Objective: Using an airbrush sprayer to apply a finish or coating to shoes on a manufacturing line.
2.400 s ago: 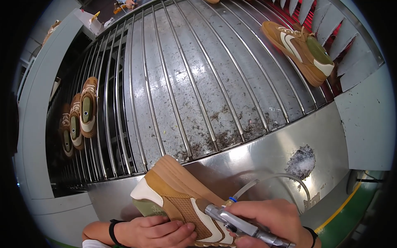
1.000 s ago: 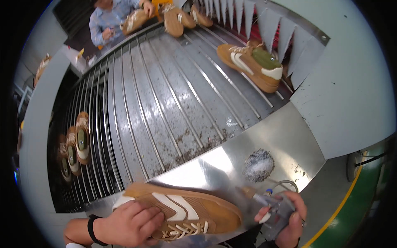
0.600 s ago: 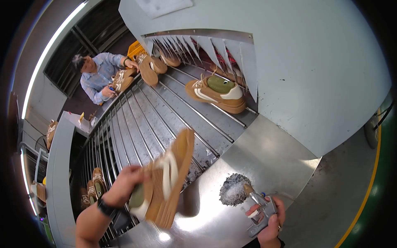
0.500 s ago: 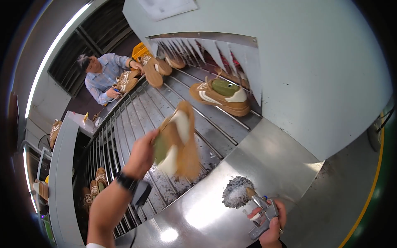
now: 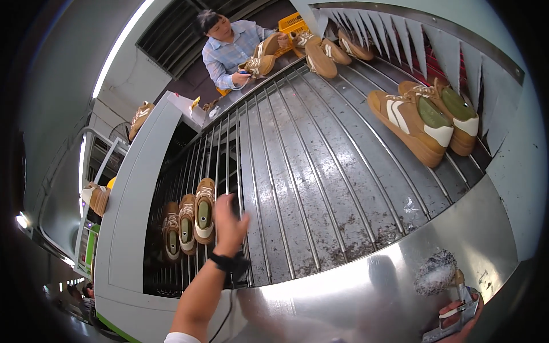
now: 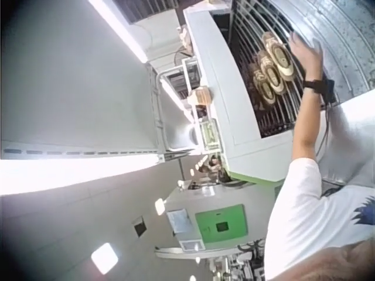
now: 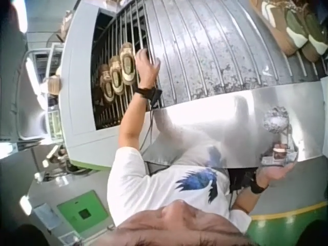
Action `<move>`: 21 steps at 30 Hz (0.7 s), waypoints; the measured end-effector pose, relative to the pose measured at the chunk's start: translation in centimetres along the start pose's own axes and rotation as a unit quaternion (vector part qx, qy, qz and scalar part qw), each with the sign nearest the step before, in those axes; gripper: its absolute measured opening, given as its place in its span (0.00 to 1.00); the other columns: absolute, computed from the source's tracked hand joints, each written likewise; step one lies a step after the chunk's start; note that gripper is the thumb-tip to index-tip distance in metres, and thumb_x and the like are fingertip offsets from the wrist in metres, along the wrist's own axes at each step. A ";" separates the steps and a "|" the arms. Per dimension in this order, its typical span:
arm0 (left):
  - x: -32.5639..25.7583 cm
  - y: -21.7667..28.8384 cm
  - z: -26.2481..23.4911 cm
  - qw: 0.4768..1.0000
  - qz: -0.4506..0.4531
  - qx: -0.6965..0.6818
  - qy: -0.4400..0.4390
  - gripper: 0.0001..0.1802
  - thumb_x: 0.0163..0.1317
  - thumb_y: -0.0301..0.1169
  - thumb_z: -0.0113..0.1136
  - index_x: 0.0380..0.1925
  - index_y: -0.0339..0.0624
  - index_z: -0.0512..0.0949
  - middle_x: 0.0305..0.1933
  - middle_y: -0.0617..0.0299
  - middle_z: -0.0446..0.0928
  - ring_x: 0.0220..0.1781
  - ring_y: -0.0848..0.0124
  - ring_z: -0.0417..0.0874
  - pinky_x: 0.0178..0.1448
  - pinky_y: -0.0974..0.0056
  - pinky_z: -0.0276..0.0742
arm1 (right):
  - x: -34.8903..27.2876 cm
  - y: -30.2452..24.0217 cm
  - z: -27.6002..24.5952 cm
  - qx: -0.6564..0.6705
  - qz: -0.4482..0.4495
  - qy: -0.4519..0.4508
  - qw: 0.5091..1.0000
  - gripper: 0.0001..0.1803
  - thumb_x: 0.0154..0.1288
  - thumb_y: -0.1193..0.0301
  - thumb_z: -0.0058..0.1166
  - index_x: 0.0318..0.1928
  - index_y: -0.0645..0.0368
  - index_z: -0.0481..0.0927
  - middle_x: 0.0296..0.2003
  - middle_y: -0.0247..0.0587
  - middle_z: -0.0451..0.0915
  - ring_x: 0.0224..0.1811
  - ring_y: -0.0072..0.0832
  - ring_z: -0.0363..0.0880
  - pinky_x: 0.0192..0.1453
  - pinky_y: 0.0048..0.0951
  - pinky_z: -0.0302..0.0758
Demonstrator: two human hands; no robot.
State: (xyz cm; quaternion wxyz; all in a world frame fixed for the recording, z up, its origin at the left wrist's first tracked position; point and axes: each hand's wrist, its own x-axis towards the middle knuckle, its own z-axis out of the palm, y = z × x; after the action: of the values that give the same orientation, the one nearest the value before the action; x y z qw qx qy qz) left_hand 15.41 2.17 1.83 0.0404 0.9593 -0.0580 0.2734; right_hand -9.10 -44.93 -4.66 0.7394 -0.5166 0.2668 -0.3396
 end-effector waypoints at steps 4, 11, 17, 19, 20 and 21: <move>-4.9 -11.9 -2.9 0.983 -0.102 0.129 0.081 0.40 0.42 0.31 0.68 0.59 0.33 0.65 0.59 0.44 0.70 0.63 0.46 0.67 0.68 0.52 0.61 | 0.3 0.1 -0.4 -0.003 -0.007 -0.016 1.000 0.31 0.72 0.51 0.31 0.64 0.61 0.62 0.32 0.31 0.71 0.26 0.13 0.65 0.27 0.14 0.56; -3.6 -14.7 -5.1 0.973 -0.206 0.008 -0.106 0.49 0.39 0.36 0.70 0.65 0.38 0.60 0.48 0.39 0.78 0.49 0.46 0.80 0.54 0.52 0.76 | 0.0 -1.0 0.4 0.033 -0.018 0.041 0.998 0.33 0.67 0.48 0.43 0.59 0.63 0.62 0.34 0.48 0.77 0.30 0.31 0.79 0.36 0.32 0.76; -2.2 -16.8 -10.4 0.941 -0.247 -0.215 -0.085 0.24 0.47 0.33 0.62 0.45 0.34 0.76 0.39 0.55 0.81 0.39 0.64 0.83 0.45 0.62 0.77 | -0.4 -0.9 1.3 0.065 -0.012 -0.072 0.995 0.30 0.69 0.51 0.41 0.60 0.63 0.63 0.35 0.46 0.77 0.33 0.30 0.78 0.36 0.31 0.77; -3.2 -13.7 -13.1 0.886 -0.301 -0.350 -0.055 0.19 0.50 0.29 0.58 0.44 0.33 0.76 0.40 0.61 0.80 0.39 0.70 0.81 0.45 0.66 0.75 | -0.3 -1.2 1.3 0.062 -0.023 -0.074 0.995 0.30 0.69 0.51 0.41 0.60 0.63 0.63 0.36 0.46 0.77 0.33 0.30 0.78 0.37 0.31 0.77; -4.6 -11.2 -14.3 0.844 -0.323 -0.427 -0.033 0.20 0.51 0.30 0.57 0.45 0.33 0.76 0.42 0.61 0.79 0.42 0.69 0.80 0.48 0.66 0.74 | -0.3 -1.4 1.3 0.068 -0.023 -0.088 0.994 0.30 0.69 0.51 0.42 0.60 0.64 0.63 0.36 0.46 0.77 0.33 0.31 0.78 0.37 0.32 0.77; -6.4 -9.5 -15.4 0.812 -0.329 -0.481 -0.033 0.22 0.51 0.31 0.56 0.47 0.33 0.74 0.46 0.60 0.78 0.46 0.69 0.79 0.50 0.65 0.73 | -0.3 -1.7 1.5 0.068 -0.034 -0.079 0.994 0.31 0.69 0.51 0.42 0.59 0.65 0.63 0.36 0.47 0.77 0.33 0.31 0.78 0.38 0.34 0.77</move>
State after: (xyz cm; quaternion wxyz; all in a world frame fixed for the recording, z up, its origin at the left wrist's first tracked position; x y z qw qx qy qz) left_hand 3.26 13.78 11.01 0.5822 0.7876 0.1359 0.1495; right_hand -8.54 -44.24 -2.58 0.7795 -0.4993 0.1659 -0.3399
